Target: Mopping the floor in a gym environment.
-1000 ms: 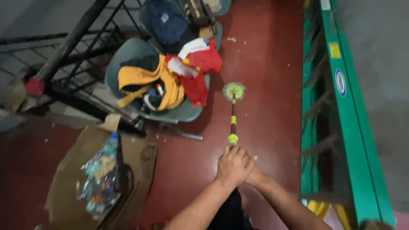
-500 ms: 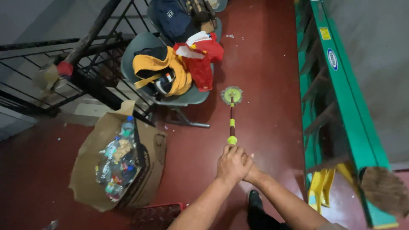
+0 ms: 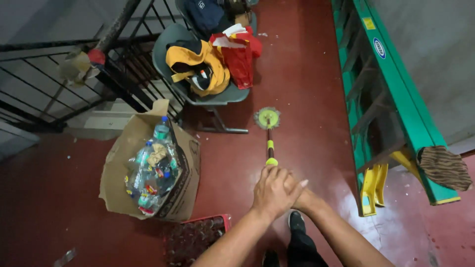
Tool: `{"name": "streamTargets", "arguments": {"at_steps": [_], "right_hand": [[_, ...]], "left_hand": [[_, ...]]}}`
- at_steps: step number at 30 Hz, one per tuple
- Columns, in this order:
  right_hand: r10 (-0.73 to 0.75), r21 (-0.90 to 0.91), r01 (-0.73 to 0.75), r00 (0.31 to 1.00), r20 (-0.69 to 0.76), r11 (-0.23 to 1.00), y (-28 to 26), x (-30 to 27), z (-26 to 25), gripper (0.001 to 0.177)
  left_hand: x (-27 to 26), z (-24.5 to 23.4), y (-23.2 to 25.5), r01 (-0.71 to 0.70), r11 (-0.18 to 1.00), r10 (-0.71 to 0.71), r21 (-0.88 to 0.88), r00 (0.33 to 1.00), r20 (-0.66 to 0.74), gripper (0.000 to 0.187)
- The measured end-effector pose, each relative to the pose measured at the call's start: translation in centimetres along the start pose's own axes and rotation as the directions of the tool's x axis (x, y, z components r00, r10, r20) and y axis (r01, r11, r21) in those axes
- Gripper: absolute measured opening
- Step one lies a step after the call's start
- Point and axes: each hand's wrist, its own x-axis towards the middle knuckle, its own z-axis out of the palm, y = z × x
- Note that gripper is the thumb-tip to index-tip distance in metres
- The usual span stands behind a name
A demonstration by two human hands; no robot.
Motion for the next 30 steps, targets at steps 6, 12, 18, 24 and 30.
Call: {"name": "streamTargets", "arguments": {"at_steps": [6, 12, 18, 24, 30], "right_hand": [[0.030, -0.169, -0.036, 0.999, -0.040, 0.985, -0.9, 1.5, 0.6, 0.038], [0.069, -0.186, -0.068, 0.998, 0.001, 0.980, 4.3, 3.0, 1.2, 0.032], [0.209, -0.148, -0.205, 0.978, 0.013, 0.967, 13.8, 6.0, 0.5, 0.029], [0.237, -0.092, -0.231, 0.970, 0.063, 0.969, 25.0, 10.8, -1.1, 0.024], [0.239, -0.265, -0.236, 0.971, -0.020, 0.935, 34.0, 17.1, -4.4, 0.041]], "left_hand": [[-0.2, -0.3, -1.4, -0.021, 1.000, 0.021, -0.007, 1.000, 0.018, 0.048], [3.9, 2.6, -4.1, 0.008, 1.000, -0.008, -0.012, 1.000, -0.001, 0.042], [11.6, 6.4, -7.6, -0.036, 0.999, 0.036, -0.006, 0.999, -0.002, 0.034], [21.2, 10.9, -11.6, -0.013, 0.999, 0.013, 0.032, 1.000, 0.016, 0.035], [32.6, 14.9, -15.4, -0.110, 0.991, 0.107, 0.074, 0.993, 0.043, 0.031]]}}
